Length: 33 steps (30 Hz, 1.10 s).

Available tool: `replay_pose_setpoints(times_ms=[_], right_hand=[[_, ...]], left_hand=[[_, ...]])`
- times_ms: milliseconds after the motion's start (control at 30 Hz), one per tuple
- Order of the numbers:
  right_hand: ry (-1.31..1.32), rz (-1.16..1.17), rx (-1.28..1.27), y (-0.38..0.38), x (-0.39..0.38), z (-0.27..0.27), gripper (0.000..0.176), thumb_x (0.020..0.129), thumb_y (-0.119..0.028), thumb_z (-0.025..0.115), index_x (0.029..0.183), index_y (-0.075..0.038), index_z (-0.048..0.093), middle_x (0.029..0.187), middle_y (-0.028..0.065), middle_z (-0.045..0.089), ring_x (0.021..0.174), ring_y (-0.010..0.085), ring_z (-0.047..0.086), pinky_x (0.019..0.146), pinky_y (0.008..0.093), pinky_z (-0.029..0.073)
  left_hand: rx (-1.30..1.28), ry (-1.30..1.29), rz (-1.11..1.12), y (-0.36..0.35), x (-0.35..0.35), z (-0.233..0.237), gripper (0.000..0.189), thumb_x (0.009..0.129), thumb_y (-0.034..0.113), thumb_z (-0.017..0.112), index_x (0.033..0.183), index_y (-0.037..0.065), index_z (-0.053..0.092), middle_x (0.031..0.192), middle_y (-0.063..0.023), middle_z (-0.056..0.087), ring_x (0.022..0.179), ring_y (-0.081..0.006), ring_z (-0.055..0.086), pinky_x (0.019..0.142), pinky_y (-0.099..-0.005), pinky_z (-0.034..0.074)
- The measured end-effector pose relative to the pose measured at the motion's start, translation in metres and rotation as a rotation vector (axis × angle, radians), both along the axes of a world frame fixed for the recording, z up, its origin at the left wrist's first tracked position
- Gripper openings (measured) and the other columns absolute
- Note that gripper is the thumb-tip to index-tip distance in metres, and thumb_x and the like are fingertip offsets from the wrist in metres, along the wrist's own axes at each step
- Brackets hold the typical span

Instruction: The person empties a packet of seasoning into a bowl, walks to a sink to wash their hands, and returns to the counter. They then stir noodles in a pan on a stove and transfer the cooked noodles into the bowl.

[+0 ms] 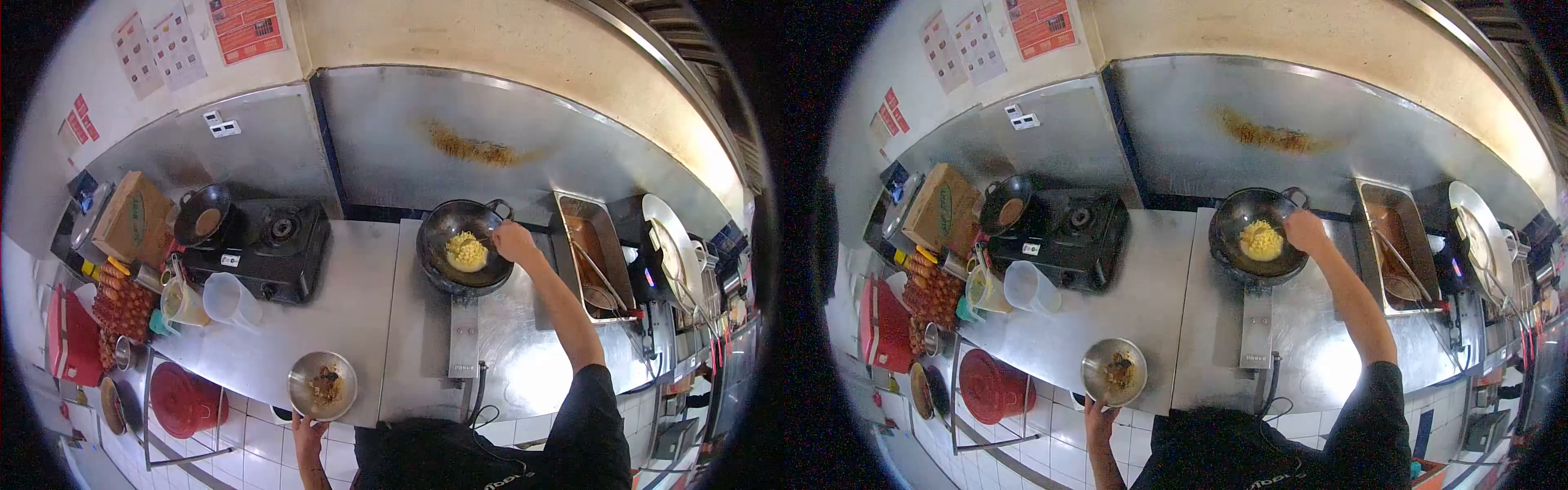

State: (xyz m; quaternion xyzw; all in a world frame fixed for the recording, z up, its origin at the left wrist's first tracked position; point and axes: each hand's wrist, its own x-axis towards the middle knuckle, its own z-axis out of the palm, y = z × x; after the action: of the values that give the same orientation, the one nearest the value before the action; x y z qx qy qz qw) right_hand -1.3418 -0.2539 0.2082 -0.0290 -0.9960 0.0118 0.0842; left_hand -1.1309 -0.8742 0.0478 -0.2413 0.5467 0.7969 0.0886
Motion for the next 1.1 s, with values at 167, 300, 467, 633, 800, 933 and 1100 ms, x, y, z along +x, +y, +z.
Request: replay_pose_setpoints(times_ms=[167,300,467,633,800,933,1100], right_hand=[[-0.096,-0.099,0.091,-0.007,0.001,-0.004,0.024,0.078,-0.02,0.054,0.074,-0.001,0.067,0.088,0.0235,0.063,0.081,0.0388,0.063,0.073,0.0448,0.053],[-0.279,-0.031,-0.027,0.008,-0.007,-0.035,0.022,0.076,-0.018,0.054,0.081,-0.002,0.067,0.091,0.023,0.063,0.081,0.0395,0.064,0.071,0.0467,0.053],[0.042,0.168,0.294,0.022,-0.013,-0.076,0.013,0.076,-0.015,0.058,0.083,-0.007,0.065,0.092,0.011,0.063,0.088,0.0282,0.062,0.072,0.0403,0.052],[-0.131,-0.12,0.028,-0.002,-0.007,-0.057,0.013,0.072,-0.018,0.062,0.074,-0.006,0.068,0.08,0.0119,0.067,0.079,0.031,0.065,0.066,0.0395,0.053],[-0.137,0.041,-0.132,0.042,-0.036,-0.114,0.015,0.075,-0.019,0.061,0.07,-0.007,0.068,0.072,0.0169,0.066,0.072,0.0362,0.066,0.067,0.0425,0.053],[0.138,0.012,-0.007,-0.004,-0.002,-0.056,0.018,0.077,-0.023,0.06,0.08,-0.008,0.069,0.076,0.0159,0.066,0.072,0.0368,0.065,0.064,0.0445,0.052],[-0.129,-0.424,-0.181,-0.005,-0.01,-0.067,0.021,0.073,-0.024,0.06,0.082,-0.007,0.066,0.083,0.0147,0.067,0.076,0.0358,0.065,0.068,0.0448,0.052]], left_hand=[[0.01,-0.012,0.012,0.01,0.001,0.018,0.068,0.082,0.001,0.053,0.143,0.007,0.022,0.118,-0.0207,0.052,0.087,-0.0309,0.064,0.062,-0.0321,0.058],[0.075,-0.066,0.032,0.02,-0.002,0.047,0.061,0.081,0.0,0.057,0.137,-0.001,0.033,0.126,-0.0208,0.045,0.099,-0.0314,0.06,0.067,-0.0352,0.058],[0.048,-0.009,-0.028,0.03,0.007,0.051,0.051,0.085,0.012,0.057,0.133,0.006,0.042,0.125,-0.0114,0.05,0.108,-0.0251,0.054,0.083,-0.0361,0.052],[-0.652,0.426,-0.366,0.02,0.028,0.044,0.023,0.093,0.025,0.053,0.108,0.01,0.062,0.118,-0.0124,0.053,0.101,-0.023,0.054,0.077,-0.0451,0.047],[-0.493,0.267,-0.327,0.004,0.006,-0.001,0.047,0.078,0.003,0.065,0.123,0.01,0.055,0.13,-0.011,0.046,0.112,-0.0279,0.052,0.083,-0.0396,0.051],[-0.257,0.149,-0.189,0.013,0.003,0.023,0.054,0.079,0.003,0.063,0.13,0.01,0.048,0.131,-0.0118,0.042,0.107,-0.0308,0.054,0.076,-0.0405,0.054],[-0.13,0.069,-0.083,0.015,0.005,0.017,0.066,0.081,0.003,0.057,0.141,0.011,0.031,0.135,-0.0103,0.036,0.098,-0.0312,0.06,0.069,-0.0318,0.057]])
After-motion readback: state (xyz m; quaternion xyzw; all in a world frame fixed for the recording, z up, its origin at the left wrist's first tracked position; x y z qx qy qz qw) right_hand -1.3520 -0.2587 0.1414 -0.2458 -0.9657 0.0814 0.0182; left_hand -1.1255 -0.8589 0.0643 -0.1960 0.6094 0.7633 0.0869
